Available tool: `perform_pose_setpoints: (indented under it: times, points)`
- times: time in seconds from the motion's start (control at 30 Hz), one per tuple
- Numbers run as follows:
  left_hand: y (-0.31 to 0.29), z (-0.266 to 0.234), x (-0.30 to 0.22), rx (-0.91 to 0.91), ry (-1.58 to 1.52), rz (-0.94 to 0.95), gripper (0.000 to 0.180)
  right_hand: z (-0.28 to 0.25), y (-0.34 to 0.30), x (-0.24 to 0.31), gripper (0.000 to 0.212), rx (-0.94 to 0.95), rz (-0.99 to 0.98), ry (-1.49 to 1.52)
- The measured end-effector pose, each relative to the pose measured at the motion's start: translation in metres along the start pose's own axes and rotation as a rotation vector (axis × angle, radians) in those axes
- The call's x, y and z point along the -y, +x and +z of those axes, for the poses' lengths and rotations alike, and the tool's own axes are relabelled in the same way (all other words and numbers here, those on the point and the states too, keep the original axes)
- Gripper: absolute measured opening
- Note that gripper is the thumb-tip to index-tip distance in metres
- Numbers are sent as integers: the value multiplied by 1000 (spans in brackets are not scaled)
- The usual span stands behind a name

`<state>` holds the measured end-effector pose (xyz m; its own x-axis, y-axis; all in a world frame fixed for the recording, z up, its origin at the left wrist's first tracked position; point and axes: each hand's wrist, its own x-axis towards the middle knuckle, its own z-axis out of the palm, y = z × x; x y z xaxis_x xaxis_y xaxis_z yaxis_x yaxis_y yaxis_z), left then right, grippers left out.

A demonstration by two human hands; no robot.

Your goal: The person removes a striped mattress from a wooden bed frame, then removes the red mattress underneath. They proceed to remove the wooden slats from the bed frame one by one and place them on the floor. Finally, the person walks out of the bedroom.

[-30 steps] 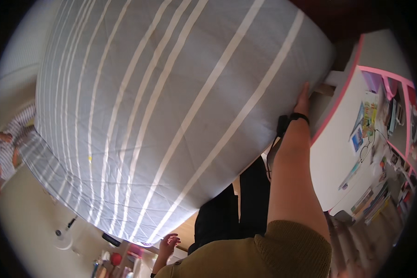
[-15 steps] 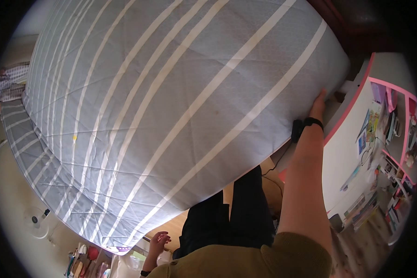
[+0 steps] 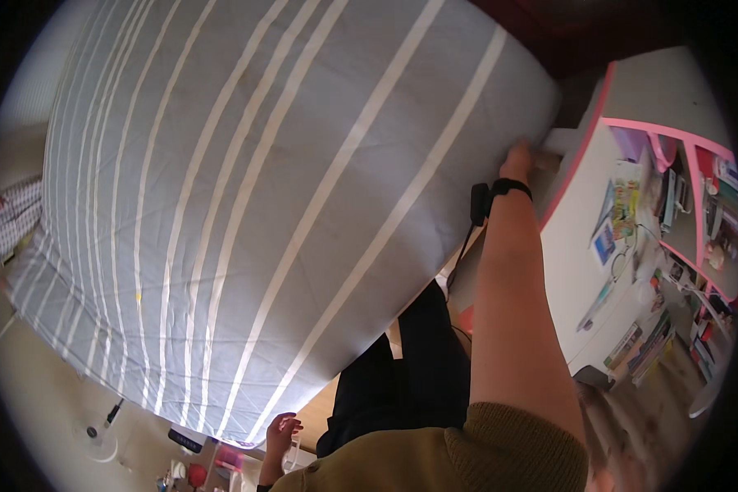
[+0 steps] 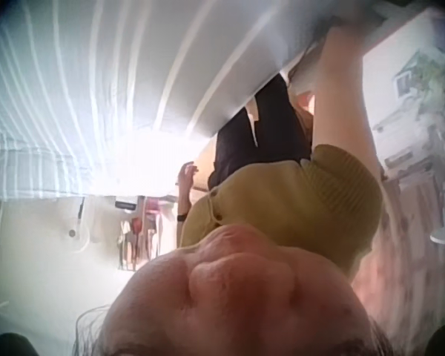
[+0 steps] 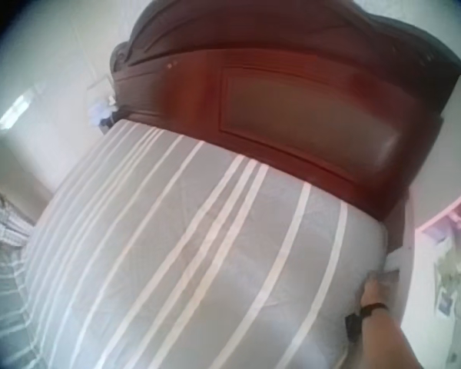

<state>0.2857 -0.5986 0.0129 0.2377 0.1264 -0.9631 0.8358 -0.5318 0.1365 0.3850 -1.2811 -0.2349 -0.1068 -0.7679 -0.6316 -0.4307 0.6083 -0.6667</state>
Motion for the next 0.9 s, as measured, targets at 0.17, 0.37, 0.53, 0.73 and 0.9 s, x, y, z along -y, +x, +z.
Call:
perform_pose_setpoints:
  times: [0.17,0.37,0.53,0.73,0.9]
  points:
    - [6,38,-63,74,96,-18,20,1,35,63,68,-163,30,36]
    - [8,66,-142,113,145,86,22,11,35,44,56,-448,36,-334]
    - [8,68,-170,109,139,98,22,-17,49,29,42,-139,-139,-1267]
    - [15,55,-163,107,201,40,23,-24,64,3,43,-39,-201,-1277]
    - [12,45,-163,99,240,53,24,-24,63,7,43,-29,-185,-1245]
